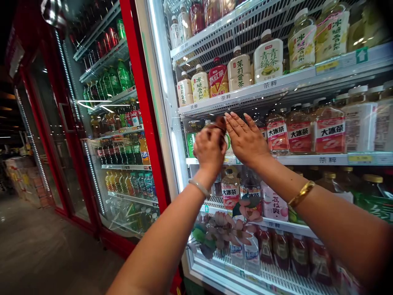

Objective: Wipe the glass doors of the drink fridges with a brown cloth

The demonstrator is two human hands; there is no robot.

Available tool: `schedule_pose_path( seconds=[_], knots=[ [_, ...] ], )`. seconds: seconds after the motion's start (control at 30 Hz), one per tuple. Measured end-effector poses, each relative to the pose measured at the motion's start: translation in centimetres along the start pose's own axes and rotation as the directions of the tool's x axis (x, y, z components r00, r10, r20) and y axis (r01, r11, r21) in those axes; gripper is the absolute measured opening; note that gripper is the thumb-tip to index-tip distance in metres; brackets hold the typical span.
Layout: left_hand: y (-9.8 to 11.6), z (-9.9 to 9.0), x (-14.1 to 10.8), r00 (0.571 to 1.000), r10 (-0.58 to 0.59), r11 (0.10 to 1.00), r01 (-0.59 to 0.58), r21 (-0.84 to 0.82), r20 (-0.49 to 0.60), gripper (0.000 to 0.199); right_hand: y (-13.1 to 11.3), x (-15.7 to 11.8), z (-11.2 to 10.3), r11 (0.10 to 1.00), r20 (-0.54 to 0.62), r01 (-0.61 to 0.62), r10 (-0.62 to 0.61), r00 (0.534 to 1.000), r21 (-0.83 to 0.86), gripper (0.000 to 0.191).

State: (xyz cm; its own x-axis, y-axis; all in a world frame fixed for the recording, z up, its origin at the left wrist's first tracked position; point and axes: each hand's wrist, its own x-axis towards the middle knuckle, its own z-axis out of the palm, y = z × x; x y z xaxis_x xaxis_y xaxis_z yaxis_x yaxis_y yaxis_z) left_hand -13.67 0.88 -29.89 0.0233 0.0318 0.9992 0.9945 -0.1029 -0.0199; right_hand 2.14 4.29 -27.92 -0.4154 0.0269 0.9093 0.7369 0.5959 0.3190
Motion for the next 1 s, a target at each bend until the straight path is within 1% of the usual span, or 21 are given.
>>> schedule_pose_path(
  seconds=[0.03, 0.1, 0.17, 0.2, 0.23, 0.27, 0.3, 0.37, 0.4, 0.43, 0.47, 0.53, 0.6, 0.63, 0.67, 0.7, 0.73, 0.8, 0.83, 0.9, 1.0],
  knots=[
    [0.4, 0.1, -1.4, 0.99, 0.139, 0.99, -0.138, -0.03, 0.028, 0.025, 0.0, 0.0, 0.0, 1.0, 0.001, 0.009, -0.009, 1.0, -0.007, 0.063],
    [-0.2, 0.0, -3.0, 0.943, 0.332, 0.942, -0.33, -0.063, 0.035, 0.021, 0.1, -0.1, 0.0, 1.0, 0.006, 0.022, -0.022, 1.0, -0.016, 0.064],
    [-2.2, -0.4, -2.4, 0.867, 0.484, 0.874, -0.474, -0.107, 0.12, 0.018, 0.1, -0.1, 0.0, 1.0, 0.006, 0.022, -0.022, 1.0, -0.014, 0.064],
    [-3.1, -0.6, -1.4, 0.857, 0.488, 0.873, -0.476, -0.109, 0.163, 0.019, 0.1, -0.1, 0.0, 1.0, 0.003, 0.017, -0.017, 1.0, -0.01, 0.065],
    [-3.7, -0.8, -0.1, 0.897, 0.402, 0.915, -0.396, -0.071, 0.182, 0.022, 0.1, -0.1, 0.1, 1.0, 0.0, 0.012, -0.012, 1.0, -0.004, 0.066],
    [-3.9, -0.8, 1.2, 0.957, 0.244, 0.969, -0.245, -0.012, 0.157, 0.024, 0.1, -0.1, 0.2, 1.0, -0.003, 0.007, -0.006, 1.0, 0.003, 0.067],
    [-3.6, -0.8, 2.2, 0.991, 0.069, 0.997, -0.074, 0.037, 0.117, 0.028, 0.1, -0.1, 0.2, 1.0, -0.002, 0.002, -0.002, 1.0, 0.011, 0.067],
    [-1.7, -0.5, 2.7, 0.976, -0.215, 0.974, 0.213, 0.079, 0.022, 0.037, 0.1, 0.0, 0.2, 1.0, 0.004, -0.002, 0.002, 1.0, 0.023, 0.067],
    [-0.3, -0.3, 2.1, 0.962, -0.275, 0.959, 0.274, 0.076, 0.002, 0.04, 0.1, 0.0, 0.2, 1.0, 0.006, -0.003, 0.003, 1.0, 0.026, 0.067],
    [1.0, -0.2, 0.9, 0.96, -0.281, 0.958, 0.28, 0.065, -0.001, 0.041, 0.1, -0.1, 0.2, 1.0, 0.009, -0.003, 0.003, 1.0, 0.029, 0.067],
    [2.2, -0.1, -0.7, 0.973, -0.232, 0.971, 0.232, 0.052, 0.006, 0.042, 0.1, -0.1, 0.1, 1.0, 0.008, -0.003, 0.002, 1.0, 0.03, 0.066],
    [3.2, 0.0, -3.8, 0.997, -0.062, 0.998, 0.062, 0.004, 0.046, 0.04, 0.1, -0.1, 0.0, 1.0, 0.005, 0.002, -0.002, 1.0, 0.029, 0.065],
    [2.2, 0.0, -5.2, 0.991, 0.115, 0.993, -0.112, -0.043, 0.07, 0.034, 0.1, -0.1, -0.1, 0.999, 0.01, 0.005, -0.005, 1.0, 0.032, 0.062],
    [1.0, 0.0, -4.9, 0.984, 0.159, 0.986, -0.155, -0.054, 0.082, 0.029, 0.0, -0.1, -0.2, 0.999, 0.013, 0.003, -0.004, 1.0, 0.036, 0.061],
    [-0.4, 0.1, -3.9, 0.983, 0.158, 0.987, -0.154, -0.052, 0.095, 0.027, 0.0, 0.0, -0.2, 0.999, 0.018, -0.001, 0.0, 1.0, 0.042, 0.061],
    [-2.0, 0.1, -2.3, 0.992, 0.097, 0.995, -0.095, -0.027, 0.086, 0.031, 0.0, 0.0, -0.2, 0.999, 0.02, -0.006, 0.005, 1.0, 0.051, 0.061],
    [-3.4, 0.2, -0.5, 0.998, -0.036, 0.999, 0.035, 0.011, 0.051, 0.037, 0.0, 0.0, -0.2, 0.998, 0.02, -0.012, 0.011, 1.0, 0.062, 0.061],
    [-5.4, 0.4, 2.6, 0.952, -0.298, 0.953, 0.302, 0.037, -0.073, 0.043, 0.0, 0.0, -0.1, 0.996, 0.011, -0.021, 0.02, 1.0, 0.091, 0.062],
    [-5.8, 0.5, 3.4, 0.924, -0.366, 0.928, 0.371, 0.03, -0.112, 0.044, 0.0, 0.0, -0.1, 0.994, 0.004, -0.023, 0.022, 1.0, 0.105, 0.064],
    [-5.3, 0.6, 2.8, 0.913, -0.39, 0.919, 0.395, 0.014, -0.121, 0.045, 0.1, 0.0, 0.0, 0.992, -0.007, -0.021, 0.023, 1.0, 0.126, 0.066],
    [-3.2, 0.4, -2.3, 0.961, -0.268, 0.963, 0.268, -0.018, -0.071, 0.04, 0.1, -0.1, 0.1, 0.991, -0.015, -0.011, 0.013, 1.0, 0.133, 0.068]
  ],
)
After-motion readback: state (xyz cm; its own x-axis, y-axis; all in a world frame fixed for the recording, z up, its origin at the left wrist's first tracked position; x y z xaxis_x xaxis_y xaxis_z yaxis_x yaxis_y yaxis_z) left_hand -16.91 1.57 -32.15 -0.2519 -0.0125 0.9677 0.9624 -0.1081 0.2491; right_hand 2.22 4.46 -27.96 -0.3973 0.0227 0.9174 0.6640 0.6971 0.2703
